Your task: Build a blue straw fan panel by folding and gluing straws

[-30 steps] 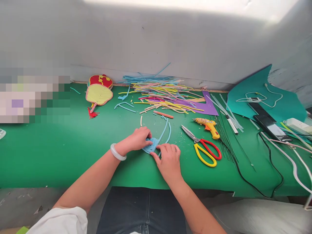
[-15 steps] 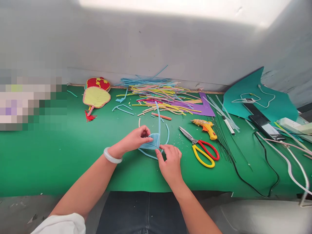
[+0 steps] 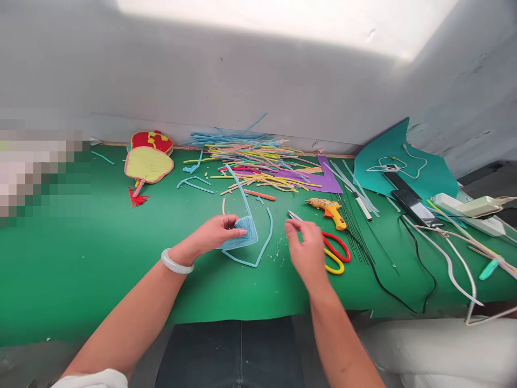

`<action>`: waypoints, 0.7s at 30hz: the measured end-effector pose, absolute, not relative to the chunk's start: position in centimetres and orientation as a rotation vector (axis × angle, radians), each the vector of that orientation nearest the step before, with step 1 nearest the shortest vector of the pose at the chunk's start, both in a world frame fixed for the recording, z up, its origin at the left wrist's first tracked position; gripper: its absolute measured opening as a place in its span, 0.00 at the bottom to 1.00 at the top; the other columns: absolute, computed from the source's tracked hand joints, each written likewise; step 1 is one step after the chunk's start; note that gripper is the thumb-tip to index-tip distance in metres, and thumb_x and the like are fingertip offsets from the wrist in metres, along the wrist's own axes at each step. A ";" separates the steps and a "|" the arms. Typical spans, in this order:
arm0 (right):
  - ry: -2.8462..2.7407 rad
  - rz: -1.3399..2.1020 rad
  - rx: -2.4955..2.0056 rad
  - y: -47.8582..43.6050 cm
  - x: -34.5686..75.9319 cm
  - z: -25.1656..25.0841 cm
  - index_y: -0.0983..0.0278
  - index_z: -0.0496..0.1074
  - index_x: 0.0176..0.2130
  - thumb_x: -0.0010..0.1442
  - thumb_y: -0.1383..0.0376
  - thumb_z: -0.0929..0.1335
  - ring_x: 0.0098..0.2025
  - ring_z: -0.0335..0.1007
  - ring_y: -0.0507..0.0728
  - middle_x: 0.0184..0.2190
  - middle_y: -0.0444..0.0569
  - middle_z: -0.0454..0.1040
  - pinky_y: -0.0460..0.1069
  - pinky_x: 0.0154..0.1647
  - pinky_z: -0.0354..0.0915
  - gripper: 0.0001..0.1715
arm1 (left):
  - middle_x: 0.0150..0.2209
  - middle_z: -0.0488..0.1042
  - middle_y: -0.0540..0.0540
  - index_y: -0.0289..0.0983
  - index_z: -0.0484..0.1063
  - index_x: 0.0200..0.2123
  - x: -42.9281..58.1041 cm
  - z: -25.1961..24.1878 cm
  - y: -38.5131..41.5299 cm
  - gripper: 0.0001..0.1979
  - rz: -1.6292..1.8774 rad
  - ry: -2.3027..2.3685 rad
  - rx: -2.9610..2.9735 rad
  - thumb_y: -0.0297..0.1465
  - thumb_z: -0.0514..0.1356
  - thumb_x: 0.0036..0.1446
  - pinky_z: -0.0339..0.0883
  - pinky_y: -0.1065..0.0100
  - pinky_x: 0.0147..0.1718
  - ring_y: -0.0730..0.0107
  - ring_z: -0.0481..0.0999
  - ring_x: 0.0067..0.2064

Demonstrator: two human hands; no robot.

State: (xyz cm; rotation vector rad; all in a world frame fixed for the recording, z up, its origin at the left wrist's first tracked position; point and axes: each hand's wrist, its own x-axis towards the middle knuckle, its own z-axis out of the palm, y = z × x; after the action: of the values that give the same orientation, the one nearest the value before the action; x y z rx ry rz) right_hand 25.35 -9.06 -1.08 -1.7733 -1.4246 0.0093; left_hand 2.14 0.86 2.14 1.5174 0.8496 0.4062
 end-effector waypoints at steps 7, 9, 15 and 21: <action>-0.980 0.023 -2.556 -4.9 39.8 0.1 0.71 0.71 0.55 0.64 0.55 0.65 0.59 0.61 0.73 0.56 0.71 0.67 0.62 0.54 0.58 0.28 | 0.27 0.66 0.53 0.37 0.66 0.29 2.2 2.5 0.6 0.22 0.419 0.878 1.409 0.47 0.69 0.46 0.57 0.72 0.27 0.74 0.66 0.29; -1.002 0.220 -2.588 -4.2 41.7 -0.4 0.71 0.76 0.48 0.60 0.54 0.70 0.49 0.70 0.69 0.46 0.67 0.75 0.57 0.46 0.63 0.25 | 0.29 0.69 0.52 0.37 0.68 0.30 2.1 2.6 0.4 0.22 0.437 0.886 1.374 0.47 0.70 0.45 0.61 0.71 0.30 0.72 0.69 0.30; -0.980 0.578 -2.629 -3.4 43.4 -1.4 0.70 0.73 0.50 0.61 0.56 0.72 0.41 0.75 0.60 0.43 0.57 0.77 0.53 0.41 0.70 0.24 | 0.33 0.76 0.48 0.35 0.73 0.36 0.8 3.2 -1.1 0.24 0.544 0.893 1.212 0.45 0.73 0.42 0.66 0.68 0.33 0.69 0.74 0.33; -1.057 0.474 -2.586 -3.2 43.0 -0.4 0.66 0.69 0.55 0.66 0.57 0.69 0.51 0.72 0.60 0.54 0.54 0.71 0.59 0.50 0.71 0.22 | 0.34 0.76 0.48 0.35 0.74 0.36 -0.8 5.1 -4.6 0.24 0.590 0.903 1.146 0.44 0.74 0.41 0.66 0.69 0.32 0.71 0.74 0.32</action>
State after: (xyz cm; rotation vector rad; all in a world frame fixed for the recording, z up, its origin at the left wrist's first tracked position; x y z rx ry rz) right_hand 42.95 -3.15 -0.35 -2.5857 -1.0567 0.4744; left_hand -0.84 -4.56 5.15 1.1458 0.9026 0.5901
